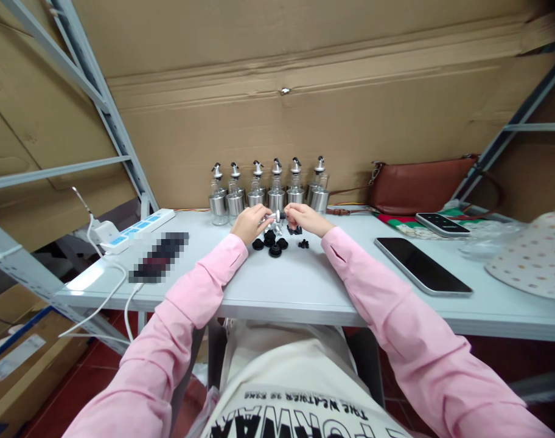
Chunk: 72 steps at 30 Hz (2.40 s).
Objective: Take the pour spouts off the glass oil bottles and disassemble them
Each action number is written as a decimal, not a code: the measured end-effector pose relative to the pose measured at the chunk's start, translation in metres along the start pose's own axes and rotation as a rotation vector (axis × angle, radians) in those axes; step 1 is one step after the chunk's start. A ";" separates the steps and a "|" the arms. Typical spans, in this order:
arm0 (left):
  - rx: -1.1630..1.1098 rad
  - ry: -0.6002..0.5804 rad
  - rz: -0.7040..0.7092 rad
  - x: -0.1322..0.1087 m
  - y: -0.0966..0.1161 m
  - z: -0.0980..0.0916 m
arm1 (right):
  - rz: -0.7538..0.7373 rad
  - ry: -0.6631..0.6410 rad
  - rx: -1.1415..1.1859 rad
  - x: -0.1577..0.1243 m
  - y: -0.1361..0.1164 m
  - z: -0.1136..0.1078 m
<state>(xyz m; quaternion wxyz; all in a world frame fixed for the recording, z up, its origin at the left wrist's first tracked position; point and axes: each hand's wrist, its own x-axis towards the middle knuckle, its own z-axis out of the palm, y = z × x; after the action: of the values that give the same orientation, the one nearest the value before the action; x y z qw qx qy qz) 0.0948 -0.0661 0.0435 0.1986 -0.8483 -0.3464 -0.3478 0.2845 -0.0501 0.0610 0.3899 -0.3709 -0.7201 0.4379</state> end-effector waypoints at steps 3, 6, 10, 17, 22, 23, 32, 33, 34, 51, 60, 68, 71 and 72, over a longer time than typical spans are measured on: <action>0.006 0.020 0.011 0.000 0.000 0.000 | 0.031 -0.003 0.051 0.000 -0.001 0.001; 0.004 0.030 0.003 0.000 0.000 -0.001 | 0.039 0.007 0.082 -0.001 -0.003 0.002; 0.000 0.029 -0.016 0.000 0.001 -0.002 | 0.070 -0.001 0.042 -0.002 -0.004 0.004; 0.019 0.045 -0.011 0.001 0.003 -0.004 | 0.126 -0.069 0.022 -0.002 -0.002 0.006; 0.002 0.029 -0.038 0.001 0.002 -0.004 | 0.114 -0.104 0.097 -0.002 -0.001 0.005; -0.004 0.024 -0.044 0.001 0.002 -0.004 | 0.113 -0.104 0.108 -0.002 -0.001 0.005; 0.012 0.034 -0.043 0.001 -0.004 -0.006 | 0.069 -0.046 0.152 -0.006 -0.007 0.012; -0.012 0.043 -0.051 0.002 -0.005 -0.006 | 0.052 -0.038 0.159 -0.006 -0.007 0.013; -0.049 0.052 -0.065 0.003 -0.006 -0.006 | 0.036 -0.028 0.164 -0.006 -0.007 0.013; -0.883 0.001 -0.636 0.010 0.004 -0.007 | -0.202 0.106 0.003 -0.007 -0.007 0.021; -1.142 0.010 -0.809 0.012 0.001 -0.002 | -0.380 0.265 -0.419 -0.012 -0.011 0.026; -1.336 -0.082 -0.892 0.013 0.000 -0.003 | -0.545 0.308 -0.710 -0.010 -0.006 0.027; -1.175 -0.052 -0.820 0.012 -0.003 0.001 | -0.481 0.279 -0.590 -0.011 -0.004 0.025; -1.110 -0.033 -0.782 0.011 -0.003 0.002 | -0.439 0.260 -0.517 -0.010 -0.003 0.024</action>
<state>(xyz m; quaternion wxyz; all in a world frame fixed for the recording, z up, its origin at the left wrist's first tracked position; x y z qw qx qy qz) 0.0990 -0.0579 0.0507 -0.4119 -0.6422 -0.4007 -0.5073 0.2672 -0.0686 0.0541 0.4562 -0.3464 -0.8140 0.0964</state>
